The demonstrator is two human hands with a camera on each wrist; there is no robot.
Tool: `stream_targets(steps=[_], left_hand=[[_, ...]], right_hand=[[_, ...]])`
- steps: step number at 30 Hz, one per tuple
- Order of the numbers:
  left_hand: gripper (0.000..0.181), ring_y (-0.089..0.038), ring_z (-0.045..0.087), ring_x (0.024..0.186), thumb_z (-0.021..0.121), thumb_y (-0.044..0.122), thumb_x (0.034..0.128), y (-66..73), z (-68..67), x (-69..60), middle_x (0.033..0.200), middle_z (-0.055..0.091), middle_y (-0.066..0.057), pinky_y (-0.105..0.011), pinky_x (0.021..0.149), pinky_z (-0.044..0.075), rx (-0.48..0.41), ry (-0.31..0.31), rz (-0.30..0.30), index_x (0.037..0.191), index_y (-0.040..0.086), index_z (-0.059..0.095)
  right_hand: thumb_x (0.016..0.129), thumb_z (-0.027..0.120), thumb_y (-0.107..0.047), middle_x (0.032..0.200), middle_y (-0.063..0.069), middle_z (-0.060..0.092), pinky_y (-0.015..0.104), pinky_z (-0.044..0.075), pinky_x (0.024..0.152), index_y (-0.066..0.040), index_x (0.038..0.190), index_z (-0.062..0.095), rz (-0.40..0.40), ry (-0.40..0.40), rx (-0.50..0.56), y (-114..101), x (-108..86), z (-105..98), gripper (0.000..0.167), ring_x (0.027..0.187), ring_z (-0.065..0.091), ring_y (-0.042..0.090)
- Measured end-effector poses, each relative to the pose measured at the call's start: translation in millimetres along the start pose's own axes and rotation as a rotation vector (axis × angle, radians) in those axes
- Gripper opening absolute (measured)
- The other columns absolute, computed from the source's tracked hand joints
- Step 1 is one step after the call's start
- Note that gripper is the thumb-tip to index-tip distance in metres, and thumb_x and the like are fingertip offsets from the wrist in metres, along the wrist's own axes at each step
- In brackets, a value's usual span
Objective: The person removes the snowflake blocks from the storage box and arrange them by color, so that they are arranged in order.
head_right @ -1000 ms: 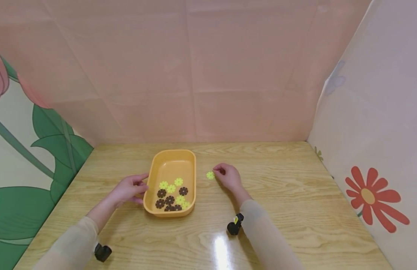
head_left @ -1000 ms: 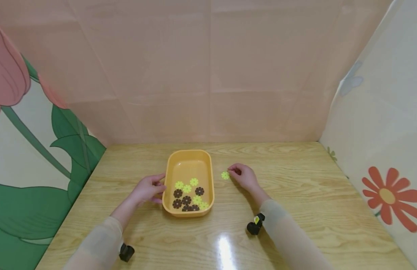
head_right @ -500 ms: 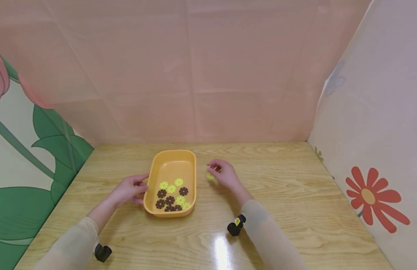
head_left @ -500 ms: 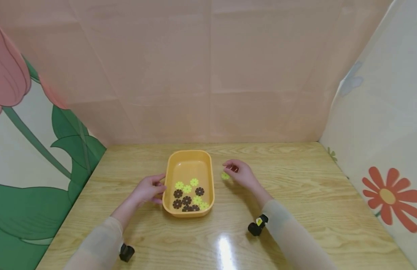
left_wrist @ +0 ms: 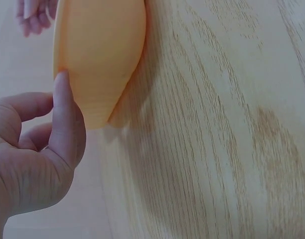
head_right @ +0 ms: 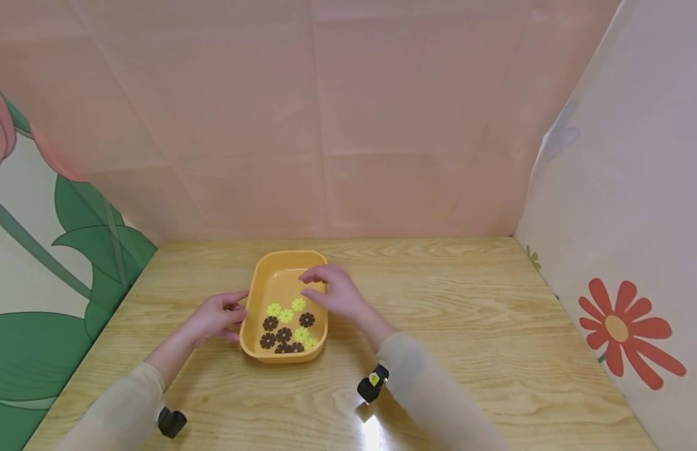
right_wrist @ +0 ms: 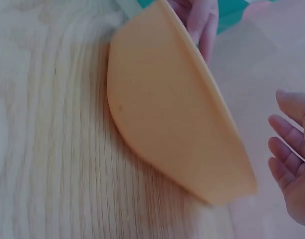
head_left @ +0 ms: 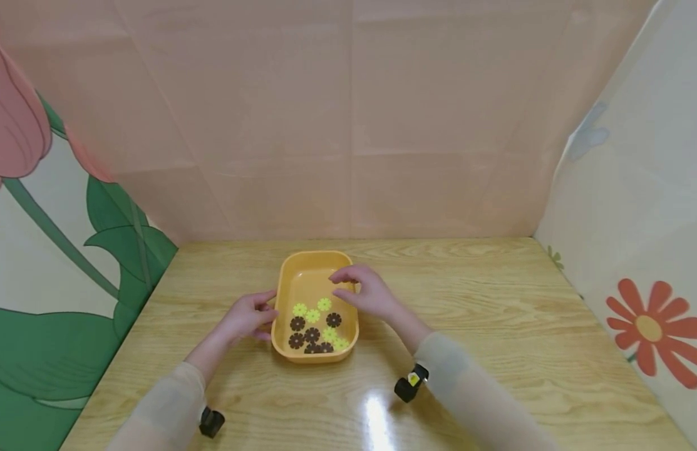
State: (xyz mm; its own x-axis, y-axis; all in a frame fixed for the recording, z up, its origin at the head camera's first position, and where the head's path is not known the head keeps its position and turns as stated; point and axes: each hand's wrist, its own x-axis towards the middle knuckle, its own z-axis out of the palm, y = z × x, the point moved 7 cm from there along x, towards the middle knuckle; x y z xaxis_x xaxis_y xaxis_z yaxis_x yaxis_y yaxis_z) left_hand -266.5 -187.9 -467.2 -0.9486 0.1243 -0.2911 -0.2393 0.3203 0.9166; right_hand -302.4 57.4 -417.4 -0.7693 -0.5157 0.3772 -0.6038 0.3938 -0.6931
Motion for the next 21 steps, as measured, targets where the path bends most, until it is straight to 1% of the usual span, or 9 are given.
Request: stream_targets(steps=[3, 6, 10, 13, 17, 21], left_hand=[[0.062, -0.021, 0.061, 0.077, 0.062, -0.003, 0.0923, -0.5, 0.0, 0.0, 0.097, 0.051, -0.014, -0.039, 0.064, 0.065, 0.0, -0.004, -0.001, 0.149, -0.002, 0.038], [0.061, -0.021, 0.061, 0.078, 0.062, -0.003, 0.0925, -0.4, -0.1, -0.2, 0.097, 0.051, -0.014, -0.04, 0.064, 0.065, 0.002, -0.002, -0.001, 0.149, -0.002, 0.038], [0.061, -0.021, 0.061, 0.078, 0.061, -0.003, 0.0927, 0.2, 0.1, 0.1, 0.097, 0.051, -0.014, -0.04, 0.064, 0.065, 0.006, -0.003, -0.001, 0.149, -0.001, 0.039], [0.06, -0.022, 0.061, 0.077, 0.061, -0.002, 0.0928, 0.5, 0.3, 0.7, 0.096, 0.052, -0.015, -0.04, 0.064, 0.065, 0.008, -0.009, 0.006, 0.149, -0.002, 0.039], [0.06, -0.023, 0.062, 0.076, 0.061, -0.002, 0.0927, 0.8, -0.2, 0.9, 0.096, 0.052, -0.015, -0.04, 0.063, 0.065, 0.002, -0.013, 0.013, 0.149, -0.001, 0.039], [0.06, -0.023, 0.062, 0.077, 0.061, -0.002, 0.0929, 1.5, -0.2, 1.0, 0.096, 0.052, -0.015, -0.04, 0.063, 0.065, 0.006, -0.014, 0.015, 0.149, -0.001, 0.039]], right_hand=[[0.09, 0.074, -0.017, 0.112, 0.003, 0.068, 0.037, 0.053, 0.093, -0.006, 0.115, 0.069, -0.047, -0.026, -0.034, -12.8, 2.8, 9.4, 0.028, 0.105, 0.06, 0.022], [0.089, 0.075, -0.017, 0.115, 0.003, 0.068, 0.038, 0.052, 0.096, -0.007, 0.117, 0.069, -0.055, -0.06, -0.037, -20.8, 5.4, 19.6, 0.03, 0.108, 0.059, 0.021], [0.09, 0.074, -0.021, 0.121, 0.0, 0.066, 0.04, 0.048, 0.104, -0.01, 0.123, 0.067, -0.004, -0.144, -0.043, -21.8, 10.4, 35.5, 0.035, 0.115, 0.056, 0.019], [0.091, 0.074, -0.024, 0.125, -0.002, 0.064, 0.04, 0.043, 0.108, -0.012, 0.127, 0.065, 0.022, -0.212, -0.07, -17.3, 15.2, 48.2, 0.039, 0.119, 0.054, 0.018], [0.09, 0.075, -0.021, 0.129, -0.001, 0.063, 0.041, 0.038, 0.112, -0.014, 0.13, 0.064, 0.049, -0.278, -0.106, -10.6, 21.4, 60.7, 0.042, 0.123, 0.052, 0.019], [0.089, 0.077, -0.02, 0.132, -0.001, 0.061, 0.039, 0.035, 0.116, -0.018, 0.13, 0.065, 0.08, -0.353, -0.182, -6.4, 27.1, 68.5, 0.043, 0.127, 0.05, 0.019]])
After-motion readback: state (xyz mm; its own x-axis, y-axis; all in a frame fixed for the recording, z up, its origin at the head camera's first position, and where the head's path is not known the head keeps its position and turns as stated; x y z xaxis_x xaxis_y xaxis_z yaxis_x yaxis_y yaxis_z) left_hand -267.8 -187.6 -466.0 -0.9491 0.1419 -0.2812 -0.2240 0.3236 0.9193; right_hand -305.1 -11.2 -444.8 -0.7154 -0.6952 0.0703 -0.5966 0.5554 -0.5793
